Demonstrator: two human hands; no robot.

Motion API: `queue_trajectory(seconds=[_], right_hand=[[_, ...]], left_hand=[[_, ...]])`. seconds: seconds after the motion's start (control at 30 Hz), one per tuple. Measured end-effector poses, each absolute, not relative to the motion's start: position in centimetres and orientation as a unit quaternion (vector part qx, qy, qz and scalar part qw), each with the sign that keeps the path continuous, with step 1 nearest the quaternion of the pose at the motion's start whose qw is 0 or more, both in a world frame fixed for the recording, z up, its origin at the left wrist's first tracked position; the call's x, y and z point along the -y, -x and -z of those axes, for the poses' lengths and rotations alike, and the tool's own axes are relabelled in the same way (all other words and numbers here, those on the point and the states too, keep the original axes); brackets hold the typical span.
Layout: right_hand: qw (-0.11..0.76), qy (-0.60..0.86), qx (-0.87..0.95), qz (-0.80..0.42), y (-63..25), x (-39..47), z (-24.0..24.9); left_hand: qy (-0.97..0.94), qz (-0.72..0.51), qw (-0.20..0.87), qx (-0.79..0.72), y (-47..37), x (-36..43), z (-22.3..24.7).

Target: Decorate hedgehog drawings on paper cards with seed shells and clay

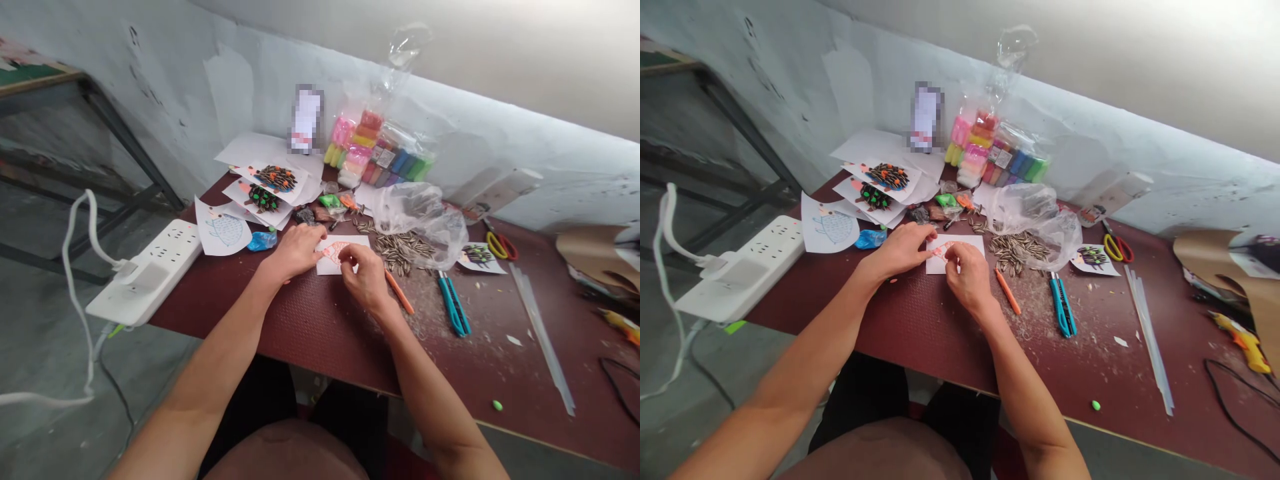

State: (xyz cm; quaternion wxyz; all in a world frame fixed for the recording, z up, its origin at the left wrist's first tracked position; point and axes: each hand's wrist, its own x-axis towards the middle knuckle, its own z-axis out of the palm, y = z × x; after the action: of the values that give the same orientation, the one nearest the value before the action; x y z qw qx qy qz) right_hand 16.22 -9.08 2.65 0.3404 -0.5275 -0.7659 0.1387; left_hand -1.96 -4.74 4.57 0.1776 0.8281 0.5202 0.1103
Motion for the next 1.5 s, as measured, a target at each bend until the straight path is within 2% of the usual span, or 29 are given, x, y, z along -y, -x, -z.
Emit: queue_trajectory(seconds=[0.1, 0.2, 0.47, 0.63, 0.87, 1.23, 1.5], right_hand=[[0.35, 0.543, 0.752, -0.131, -16.5, 8.9, -2.6], [0.323, 0.549, 0.76, -0.128, -17.0, 8.6, -2.5], [0.101, 0.542, 0.834, 0.008, -17.0, 8.7, -2.9], [0.036, 0.528, 0.848, 0.028, -16.3, 8.7, -2.7], [0.004, 0.532, 0.845, 0.055, -16.2, 8.6, -2.9], [0.035, 0.544, 0.833, 0.092, -16.8, 8.3, -2.9], [0.033, 0.53, 0.846, 0.051, -16.4, 8.3, -2.5]], left_hand=[[-0.836, -0.095, 0.181, -0.509, 1.9, 5.0, -4.4], [-0.837, -0.083, 0.188, -0.507, 2.0, 5.0, -4.4], [-0.836, -0.077, 0.195, -0.507, 2.1, 4.9, -4.5], [-0.839, -0.079, 0.195, -0.502, 2.1, 4.9, -4.4], [-0.841, -0.07, 0.192, -0.5, 2.1, 5.0, -4.6], [-0.854, -0.072, 0.182, -0.482, 2.2, 4.8, -4.5], [-0.848, -0.084, 0.176, -0.493, 2.1, 4.8, -4.3]])
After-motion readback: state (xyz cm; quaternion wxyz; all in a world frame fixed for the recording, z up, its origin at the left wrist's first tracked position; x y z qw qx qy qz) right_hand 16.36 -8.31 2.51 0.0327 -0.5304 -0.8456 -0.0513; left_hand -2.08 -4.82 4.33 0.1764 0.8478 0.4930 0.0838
